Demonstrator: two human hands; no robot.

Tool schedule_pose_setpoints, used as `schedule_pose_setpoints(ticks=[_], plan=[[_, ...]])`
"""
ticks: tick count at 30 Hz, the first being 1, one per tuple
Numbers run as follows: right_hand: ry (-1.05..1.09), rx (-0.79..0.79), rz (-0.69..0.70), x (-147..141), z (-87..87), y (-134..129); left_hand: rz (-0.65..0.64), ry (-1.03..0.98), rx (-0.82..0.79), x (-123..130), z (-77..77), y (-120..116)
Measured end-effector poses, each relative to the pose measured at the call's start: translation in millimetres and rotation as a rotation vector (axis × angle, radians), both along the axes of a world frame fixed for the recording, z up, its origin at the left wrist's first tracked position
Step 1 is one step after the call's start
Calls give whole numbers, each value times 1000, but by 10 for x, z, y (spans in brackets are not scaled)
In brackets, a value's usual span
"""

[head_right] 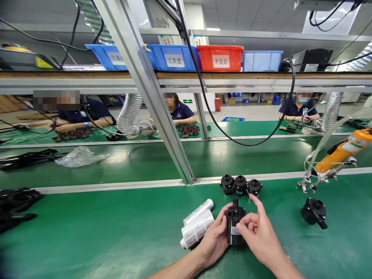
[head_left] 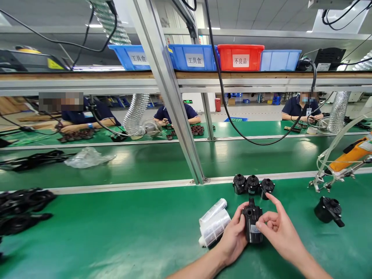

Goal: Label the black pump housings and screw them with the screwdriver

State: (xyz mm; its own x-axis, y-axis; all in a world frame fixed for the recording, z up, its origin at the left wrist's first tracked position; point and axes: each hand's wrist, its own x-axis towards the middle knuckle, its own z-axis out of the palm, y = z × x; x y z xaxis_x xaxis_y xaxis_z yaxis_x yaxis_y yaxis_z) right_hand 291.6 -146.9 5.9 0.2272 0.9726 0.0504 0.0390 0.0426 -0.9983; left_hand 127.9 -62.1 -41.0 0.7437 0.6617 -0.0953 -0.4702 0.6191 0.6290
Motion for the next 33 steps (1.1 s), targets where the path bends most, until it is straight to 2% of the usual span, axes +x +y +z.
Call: schedule_pose_setpoints(ticks=[4, 9, 11, 13, 15, 18, 20, 22, 25, 27, 30, 33], plan=[[-124, 50, -48, -21, -139, -10, 2, -15, -15, 4, 0, 9], [-558, 250, -145, 71, -316, -3, -3, -20, -46, -20, 47, 20], [-611, 219, -165, 110, -319, 21, -9, -13, -40, -28, 46, 28], [-598, 122, -129, 109, -301, 56, -2, 2, 18, -28, 14, 30], [-577, 56, -68, 74, -288, 87, 5, 27, 148, -27, -40, 14], [-585, 41, -2, 88, -285, 88, -18, 106, 429, -66, -78, -45], [-672, 23, -50, 230, -267, 51, -20, 221, 636, -135, -8, -71], [-811, -47, -201, 481, -232, 16, 71, 408, 859, -212, 162, -27], [-927, -192, -385, 894, -201, 73, 298, 678, 1190, -232, 536, 265], [-855, -196, -400, 1070, -245, 215, 325, 820, 1412, -135, 776, 597], [-659, -34, -370, 1124, -416, 500, 151, 1070, 1688, 115, 995, 1146], [-619, 39, -383, 1068, -617, 732, -27, 1060, 1830, 332, 1050, 1562]])
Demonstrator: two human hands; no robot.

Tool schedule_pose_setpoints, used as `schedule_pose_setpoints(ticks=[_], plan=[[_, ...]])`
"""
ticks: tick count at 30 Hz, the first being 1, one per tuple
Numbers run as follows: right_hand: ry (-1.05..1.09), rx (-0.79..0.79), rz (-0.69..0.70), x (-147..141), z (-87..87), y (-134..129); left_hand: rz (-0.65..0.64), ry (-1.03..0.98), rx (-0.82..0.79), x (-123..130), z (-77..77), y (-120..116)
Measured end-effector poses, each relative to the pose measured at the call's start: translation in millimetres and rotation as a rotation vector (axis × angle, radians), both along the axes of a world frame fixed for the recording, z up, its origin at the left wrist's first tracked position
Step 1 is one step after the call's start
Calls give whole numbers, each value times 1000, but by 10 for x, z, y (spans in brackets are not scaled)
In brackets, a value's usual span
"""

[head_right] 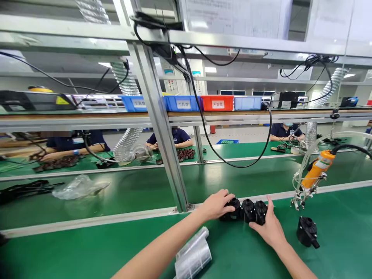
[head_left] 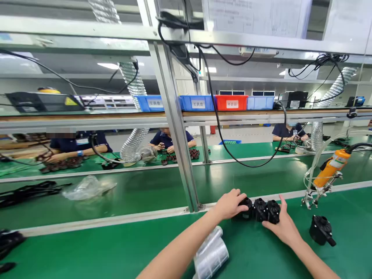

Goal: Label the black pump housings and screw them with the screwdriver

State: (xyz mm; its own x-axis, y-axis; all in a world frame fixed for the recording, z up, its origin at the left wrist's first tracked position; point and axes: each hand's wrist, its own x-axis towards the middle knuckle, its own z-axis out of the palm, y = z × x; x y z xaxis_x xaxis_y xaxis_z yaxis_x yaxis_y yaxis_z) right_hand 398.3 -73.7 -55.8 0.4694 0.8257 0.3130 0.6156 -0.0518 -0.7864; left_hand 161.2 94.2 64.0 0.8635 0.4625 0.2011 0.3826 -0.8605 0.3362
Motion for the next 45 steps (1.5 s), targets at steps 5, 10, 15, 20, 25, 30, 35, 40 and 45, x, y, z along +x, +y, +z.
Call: schedule_pose_setpoints(ticks=[5, 10, 15, 20, 25, 30, 35, 40, 45], plan=[[94, 41, 63, 30, -184, 213, -168, 100, 77, 149, -76, 248], [104, 144, 38, 37, -224, 460, -128, 133, 138, 181, -182, 414], [-18, 99, -59, -119, -96, 1094, 24, 166, 175, 308, -68, 948], [-61, 23, -103, -270, 27, 1625, 198, 204, 189, 336, 12, 1396], [-187, -69, -86, -94, 107, 1502, 337, 174, 160, 171, 33, 1433], [-290, -256, -162, 495, 285, 982, 326, 5, 143, 109, 96, 1084], [-321, -325, -91, 801, 223, 263, 67, 6, -60, 632, -253, 385], [-346, -387, -116, 738, 77, -64, -23, 100, -180, 1560, -712, -146], [-365, -382, -150, 742, 99, -81, 31, 210, -160, 2111, -835, -218]])
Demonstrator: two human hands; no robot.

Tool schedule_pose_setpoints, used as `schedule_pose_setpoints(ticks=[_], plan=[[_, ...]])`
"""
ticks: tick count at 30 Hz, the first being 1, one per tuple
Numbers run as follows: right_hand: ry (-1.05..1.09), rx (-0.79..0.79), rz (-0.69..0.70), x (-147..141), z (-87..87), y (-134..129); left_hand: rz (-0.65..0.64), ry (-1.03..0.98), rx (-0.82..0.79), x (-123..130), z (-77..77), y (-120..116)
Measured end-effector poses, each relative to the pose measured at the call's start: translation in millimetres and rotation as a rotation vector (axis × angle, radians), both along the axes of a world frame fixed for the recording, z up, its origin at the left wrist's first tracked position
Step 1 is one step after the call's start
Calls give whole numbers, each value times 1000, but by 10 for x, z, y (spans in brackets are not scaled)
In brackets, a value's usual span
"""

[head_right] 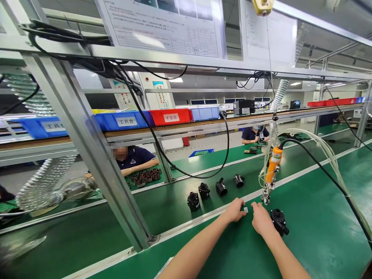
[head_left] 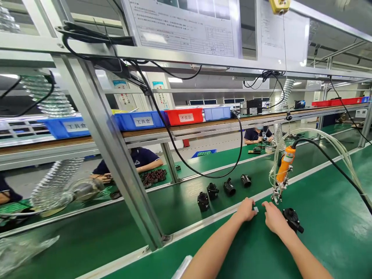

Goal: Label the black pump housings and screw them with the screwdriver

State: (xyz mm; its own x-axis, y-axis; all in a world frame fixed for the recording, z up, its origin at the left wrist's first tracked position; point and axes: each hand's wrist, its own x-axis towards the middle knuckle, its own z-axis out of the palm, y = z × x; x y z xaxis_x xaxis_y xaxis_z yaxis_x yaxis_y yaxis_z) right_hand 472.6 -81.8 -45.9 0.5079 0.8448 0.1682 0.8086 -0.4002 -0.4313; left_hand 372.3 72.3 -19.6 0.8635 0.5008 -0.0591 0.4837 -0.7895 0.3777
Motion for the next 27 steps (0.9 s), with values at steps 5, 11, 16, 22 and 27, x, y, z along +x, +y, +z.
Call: schedule_pose_setpoints(ticks=[5, 11, 16, 22, 27], plan=[[-11, 35, 4, 42, 26, -16, 24, 119, 50, 178, -16, 32], [-14, 47, 24, 59, -45, 33, 40, 192, 45, 278, -61, 42], [5, 62, 10, 141, -147, 127, 34, 202, 13, 284, -65, 79], [49, 91, -33, 171, -269, 284, 59, 146, 12, 202, -37, 18], [91, 122, -61, 150, -325, 366, 105, 102, 26, 147, -36, -43]])
